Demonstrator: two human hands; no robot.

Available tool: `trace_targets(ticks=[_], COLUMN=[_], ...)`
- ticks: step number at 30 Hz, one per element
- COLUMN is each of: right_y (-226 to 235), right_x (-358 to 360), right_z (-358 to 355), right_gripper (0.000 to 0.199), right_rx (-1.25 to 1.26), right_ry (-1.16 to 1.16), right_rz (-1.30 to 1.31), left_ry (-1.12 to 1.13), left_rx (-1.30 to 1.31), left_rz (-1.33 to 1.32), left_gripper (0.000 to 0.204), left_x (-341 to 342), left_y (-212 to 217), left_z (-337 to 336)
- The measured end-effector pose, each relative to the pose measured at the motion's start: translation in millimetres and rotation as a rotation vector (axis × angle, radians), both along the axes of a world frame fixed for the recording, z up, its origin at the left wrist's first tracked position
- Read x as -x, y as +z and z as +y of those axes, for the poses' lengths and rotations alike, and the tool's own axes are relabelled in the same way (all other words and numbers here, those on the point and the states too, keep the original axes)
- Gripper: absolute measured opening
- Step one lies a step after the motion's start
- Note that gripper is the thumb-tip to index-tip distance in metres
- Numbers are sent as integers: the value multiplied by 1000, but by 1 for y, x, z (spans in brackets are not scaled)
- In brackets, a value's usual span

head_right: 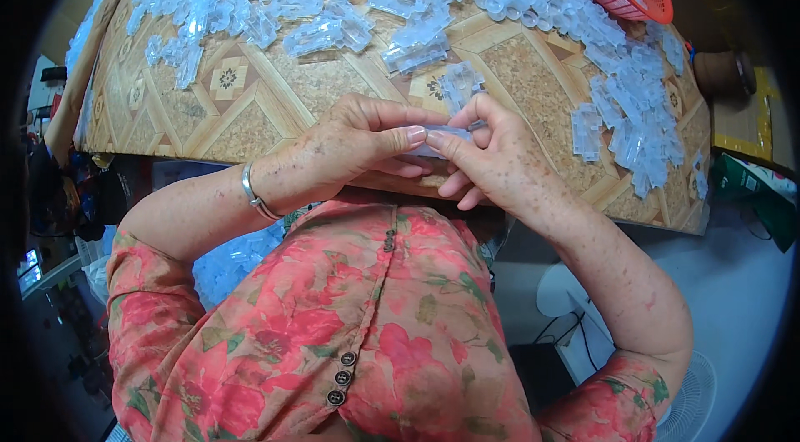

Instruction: The person repeatedly picks up small, translucent plastic components from a large pile on a wooden table. They manipulate the parts with both hands, appearing to snap or fit them together, and then place the assembled units back onto the table. The process is continuous and repetitive throughout the clip.

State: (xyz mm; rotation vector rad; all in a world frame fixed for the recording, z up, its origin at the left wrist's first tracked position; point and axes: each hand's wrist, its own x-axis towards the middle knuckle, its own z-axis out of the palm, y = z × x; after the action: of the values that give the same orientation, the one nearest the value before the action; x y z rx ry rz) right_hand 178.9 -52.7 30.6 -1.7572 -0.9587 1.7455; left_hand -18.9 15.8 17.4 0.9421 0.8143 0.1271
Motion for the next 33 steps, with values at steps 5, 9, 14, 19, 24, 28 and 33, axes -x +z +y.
trace_targets(ticks=[5, 9, 14, 19, 24, 28, 33], right_y=[-3, -10, -24, -56, -56, -43, -47], right_x=[2, 3, 5, 2, 3, 1, 5], right_z=[0, -4, -22, -47, -55, -44, -20], right_gripper=[33, 35, 43, 46, 39, 46, 55], right_rx=[-27, -109, -277, -612, -707, -737, -895], right_ry=[-31, -71, -134, -355, -467, -317, -100], right_rz=[-7, -1, -17, 106, -90, -572, -1058], left_ry=[46, 45, 66, 250, 353, 129, 274], left_rx=[-34, -69, -142, -201, -498, -825, -1031], left_rz=[-59, -120, -175, -103, 356, 1230, 894], left_gripper=[32, 32, 33, 40, 35, 32, 27], left_x=[-3, -4, 3, 87, 234, 310, 265], left_y=[-13, -23, -17, 6, 16, 3, 0], left_z=[-3, 1, -7, -27, -37, -60, -49])
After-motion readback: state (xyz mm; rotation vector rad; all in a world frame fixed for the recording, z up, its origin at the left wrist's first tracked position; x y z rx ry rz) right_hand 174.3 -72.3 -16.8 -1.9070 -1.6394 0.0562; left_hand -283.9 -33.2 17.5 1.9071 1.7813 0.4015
